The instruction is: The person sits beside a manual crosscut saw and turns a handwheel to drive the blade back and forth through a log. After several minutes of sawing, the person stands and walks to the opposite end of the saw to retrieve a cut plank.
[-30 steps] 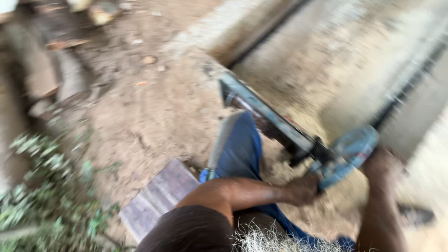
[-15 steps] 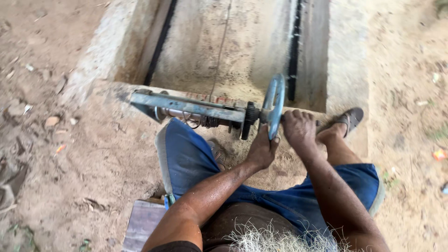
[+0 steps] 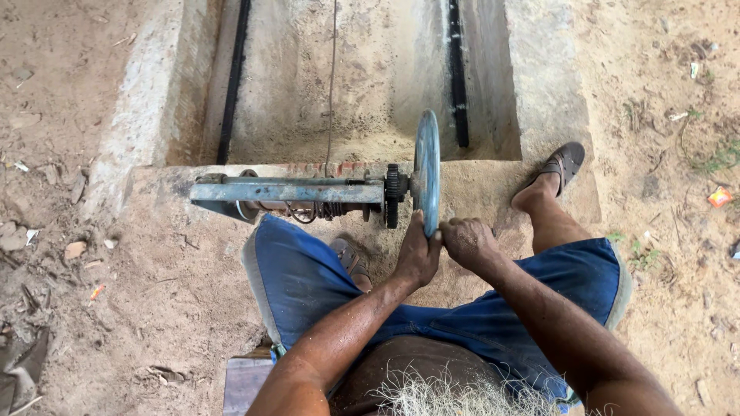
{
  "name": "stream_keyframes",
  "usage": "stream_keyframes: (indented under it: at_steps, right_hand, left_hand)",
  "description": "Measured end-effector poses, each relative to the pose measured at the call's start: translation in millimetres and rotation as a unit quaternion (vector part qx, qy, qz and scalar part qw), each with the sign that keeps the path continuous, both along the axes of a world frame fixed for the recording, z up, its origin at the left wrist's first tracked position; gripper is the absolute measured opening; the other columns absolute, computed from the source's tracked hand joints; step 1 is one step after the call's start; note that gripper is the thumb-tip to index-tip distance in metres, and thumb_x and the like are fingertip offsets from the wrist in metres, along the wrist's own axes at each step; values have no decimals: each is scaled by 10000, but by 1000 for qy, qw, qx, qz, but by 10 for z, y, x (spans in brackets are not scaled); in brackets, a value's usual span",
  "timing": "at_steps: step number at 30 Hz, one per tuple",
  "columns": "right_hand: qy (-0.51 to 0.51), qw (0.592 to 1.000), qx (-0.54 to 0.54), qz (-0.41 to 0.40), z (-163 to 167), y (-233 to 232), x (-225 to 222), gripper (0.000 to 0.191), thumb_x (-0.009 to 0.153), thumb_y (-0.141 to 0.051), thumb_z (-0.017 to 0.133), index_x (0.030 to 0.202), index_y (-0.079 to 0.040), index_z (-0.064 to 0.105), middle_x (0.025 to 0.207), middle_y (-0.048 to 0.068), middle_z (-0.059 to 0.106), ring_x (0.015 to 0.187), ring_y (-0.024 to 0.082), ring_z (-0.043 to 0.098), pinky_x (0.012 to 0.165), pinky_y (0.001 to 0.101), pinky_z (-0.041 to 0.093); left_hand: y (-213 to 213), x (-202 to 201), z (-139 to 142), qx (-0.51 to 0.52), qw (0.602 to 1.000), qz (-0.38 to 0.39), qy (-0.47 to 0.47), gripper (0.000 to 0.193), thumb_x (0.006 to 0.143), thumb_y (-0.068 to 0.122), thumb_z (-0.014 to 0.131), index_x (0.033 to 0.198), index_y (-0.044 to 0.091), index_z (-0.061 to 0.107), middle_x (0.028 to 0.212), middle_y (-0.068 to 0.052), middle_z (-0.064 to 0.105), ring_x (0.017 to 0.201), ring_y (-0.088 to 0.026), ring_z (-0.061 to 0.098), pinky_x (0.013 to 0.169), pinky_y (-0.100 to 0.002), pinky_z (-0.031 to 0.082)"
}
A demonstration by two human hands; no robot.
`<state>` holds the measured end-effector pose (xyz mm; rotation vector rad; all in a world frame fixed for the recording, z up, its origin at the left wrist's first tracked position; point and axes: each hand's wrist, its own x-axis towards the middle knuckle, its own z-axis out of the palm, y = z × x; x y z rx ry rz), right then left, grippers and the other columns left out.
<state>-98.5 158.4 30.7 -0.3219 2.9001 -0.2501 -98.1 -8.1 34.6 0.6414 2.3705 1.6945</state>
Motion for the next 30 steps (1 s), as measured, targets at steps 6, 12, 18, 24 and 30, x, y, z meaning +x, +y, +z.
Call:
stream_keyframes:
  at_steps: [6,12,18,24,30]
  right_hand:
    - [-183,980,71,13,-474,19,-157,153,1044,-215,577,1103,-149,702,941,95,751,693,210,703,630,407,614]
    - [-193,978,74,35,-977,-33,-522,208,1025,-253,591,1196,-174,680,1070,88,731,891,222,699,745,403,604]
    - [-180,982,60,17,-1057,34,-1060,301,1007,-290,605,1289,-198,657,1200,80,711,1089,234,694,860,399,594]
    - [-211,971,108,17,-1180,296,-1715,176,1046,-234,612,1164,-126,687,864,20,733,690,123,687,618,282,582]
    - [-209,969,129,-6,-1232,472,-2376,253,1000,-229,671,1228,-125,637,797,33,702,609,114,636,530,263,559]
  left_hand:
    - [213,-297,14,-17,997,41,64,430,1088,351,405,1324,-9,421,1070,-139,507,941,-247,599,779,-435,596]
    - [406,-770,136,-22,989,58,138,493,1116,324,430,1427,-54,368,1169,-196,508,1060,-292,585,910,-467,556]
    - [650,-1486,281,-58,993,57,91,515,1091,314,458,1422,-73,375,1082,-155,534,965,-250,594,820,-465,539]
    - [1035,-2618,190,-137,974,56,-175,504,1056,448,420,1284,4,493,736,11,569,549,-123,569,470,-334,497]
    - [1216,-3513,-80,-178,951,23,-253,510,1051,469,486,1132,-5,656,707,27,538,511,-88,489,429,-264,414]
